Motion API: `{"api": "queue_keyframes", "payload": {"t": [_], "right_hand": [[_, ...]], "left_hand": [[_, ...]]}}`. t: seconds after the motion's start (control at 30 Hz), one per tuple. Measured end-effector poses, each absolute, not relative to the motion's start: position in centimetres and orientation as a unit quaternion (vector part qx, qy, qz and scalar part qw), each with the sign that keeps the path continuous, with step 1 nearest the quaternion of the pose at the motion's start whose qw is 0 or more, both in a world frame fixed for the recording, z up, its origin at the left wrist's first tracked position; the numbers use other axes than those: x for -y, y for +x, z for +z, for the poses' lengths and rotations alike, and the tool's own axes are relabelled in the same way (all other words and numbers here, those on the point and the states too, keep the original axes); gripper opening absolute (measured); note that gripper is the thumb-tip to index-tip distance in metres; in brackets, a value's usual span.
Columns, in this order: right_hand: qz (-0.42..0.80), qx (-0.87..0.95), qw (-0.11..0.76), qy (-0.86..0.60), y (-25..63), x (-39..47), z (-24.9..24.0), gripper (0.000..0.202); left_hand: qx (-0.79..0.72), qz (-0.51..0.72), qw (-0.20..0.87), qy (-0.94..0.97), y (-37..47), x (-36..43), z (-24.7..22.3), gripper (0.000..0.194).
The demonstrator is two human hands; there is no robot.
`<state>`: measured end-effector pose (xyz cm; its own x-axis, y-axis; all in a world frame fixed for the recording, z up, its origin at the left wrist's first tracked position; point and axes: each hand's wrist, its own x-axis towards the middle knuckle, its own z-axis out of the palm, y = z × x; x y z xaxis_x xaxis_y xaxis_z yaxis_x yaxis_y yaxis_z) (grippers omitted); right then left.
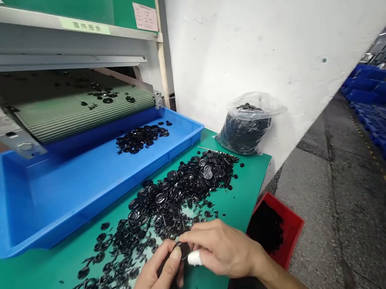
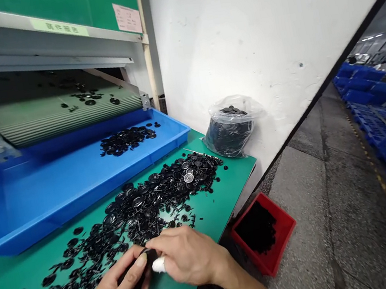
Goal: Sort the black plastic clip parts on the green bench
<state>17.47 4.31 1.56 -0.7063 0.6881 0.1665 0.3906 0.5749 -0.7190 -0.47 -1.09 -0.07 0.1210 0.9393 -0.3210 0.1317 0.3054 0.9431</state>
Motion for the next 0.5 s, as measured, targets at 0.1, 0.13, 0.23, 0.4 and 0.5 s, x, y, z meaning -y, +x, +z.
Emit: {"api": "queue_keyframes", "payload": {"t": [0.1, 0.13, 0.23, 0.4, 0.5], "right_hand": [[0.325, 0.866, 0.2, -0.323, 17.3, -4.6, 1.5, 0.032], [0.322, 0.866, 0.208, -0.321, 17.1, -4.6, 1.3, 0.032], [0.315, 0.871, 0.244, -0.288, 16.4, -4.7, 0.5, 0.037], [0.338, 0.845, 0.267, -0.318, 15.5, -4.5, -0.9, 0.028], [0.379, 0.812, 0.268, -0.354, 15.2, -4.7, -1.0, 0.025]], "left_hand": [[-0.573, 0.312, 0.58, 0.487, -0.6, 0.9, 0.5, 0.048], [-0.576, 0.304, 0.582, 0.487, -0.6, 0.9, 0.7, 0.048], [-0.576, 0.291, 0.597, 0.476, -1.0, 0.7, 0.6, 0.048], [-0.558, 0.298, 0.641, 0.435, -1.4, 0.5, -0.2, 0.051], [-0.547, 0.313, 0.665, 0.401, -0.9, 0.4, -0.1, 0.05]]}}
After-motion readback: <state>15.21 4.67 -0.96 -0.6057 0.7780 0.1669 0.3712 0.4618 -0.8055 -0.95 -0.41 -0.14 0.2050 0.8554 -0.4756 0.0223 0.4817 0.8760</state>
